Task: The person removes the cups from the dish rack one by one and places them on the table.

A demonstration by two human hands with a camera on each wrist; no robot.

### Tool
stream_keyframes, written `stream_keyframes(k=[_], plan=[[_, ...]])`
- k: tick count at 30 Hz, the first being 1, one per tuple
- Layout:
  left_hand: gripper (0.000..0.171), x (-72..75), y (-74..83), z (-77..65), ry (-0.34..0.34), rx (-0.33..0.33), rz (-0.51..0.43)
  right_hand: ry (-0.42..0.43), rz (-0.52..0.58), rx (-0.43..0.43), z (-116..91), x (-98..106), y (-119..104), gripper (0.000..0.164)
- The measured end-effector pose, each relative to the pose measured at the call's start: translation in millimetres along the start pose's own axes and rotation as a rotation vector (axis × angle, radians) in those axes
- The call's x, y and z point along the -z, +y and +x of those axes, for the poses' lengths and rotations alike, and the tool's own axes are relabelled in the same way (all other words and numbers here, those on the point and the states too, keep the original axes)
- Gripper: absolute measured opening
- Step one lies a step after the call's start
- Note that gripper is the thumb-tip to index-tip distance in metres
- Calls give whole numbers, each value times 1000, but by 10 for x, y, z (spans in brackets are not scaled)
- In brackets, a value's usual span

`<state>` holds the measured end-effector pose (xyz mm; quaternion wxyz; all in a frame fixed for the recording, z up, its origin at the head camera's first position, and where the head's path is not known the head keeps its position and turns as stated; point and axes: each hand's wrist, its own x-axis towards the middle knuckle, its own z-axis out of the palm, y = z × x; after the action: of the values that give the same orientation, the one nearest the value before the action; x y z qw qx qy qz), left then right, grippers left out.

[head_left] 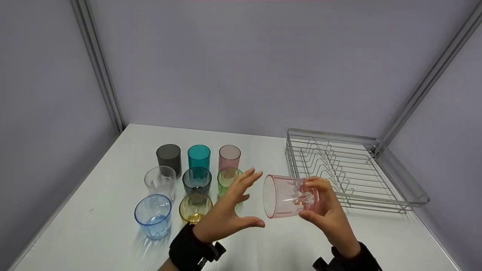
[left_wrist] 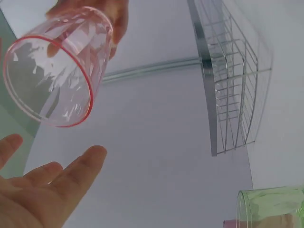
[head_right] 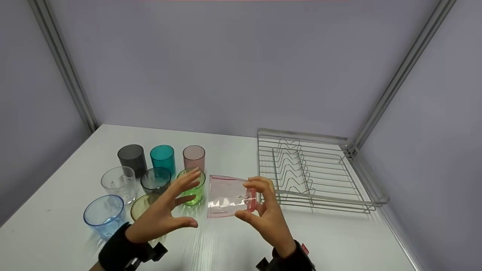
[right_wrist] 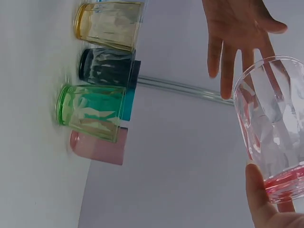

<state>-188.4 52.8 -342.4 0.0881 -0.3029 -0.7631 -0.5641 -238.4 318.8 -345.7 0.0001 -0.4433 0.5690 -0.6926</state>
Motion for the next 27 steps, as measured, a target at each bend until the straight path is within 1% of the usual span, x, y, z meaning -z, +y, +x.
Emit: stream_keyframes(k=[4,8,13,15,17,19,21,27], plan=[[93,-48,-30,47,-4,-8,-17,2,-18,-27,14,-56,51,59],[90,-64,-61,59,-3,-13,-34,9,-49,-59,10,-100,87,58],[83,-58,-94,37,14,-19,-63,23,-55,-56,12,-181,135,58],[79,-48,-115,18,23,-21,-67,35,-46,-67,5,-229,161,57],[77,-30,-130,1,32,-23,-63,47,-43,-102,-4,-279,179,57],[75,-10,-140,-4,39,-20,-52,56,-52,-142,-16,-317,192,58],[73,14,-145,0,37,-13,-27,61,-85,-184,-28,-336,196,57],[73,106,-138,44,-3,27,66,65,-236,-289,-69,-296,190,53]])
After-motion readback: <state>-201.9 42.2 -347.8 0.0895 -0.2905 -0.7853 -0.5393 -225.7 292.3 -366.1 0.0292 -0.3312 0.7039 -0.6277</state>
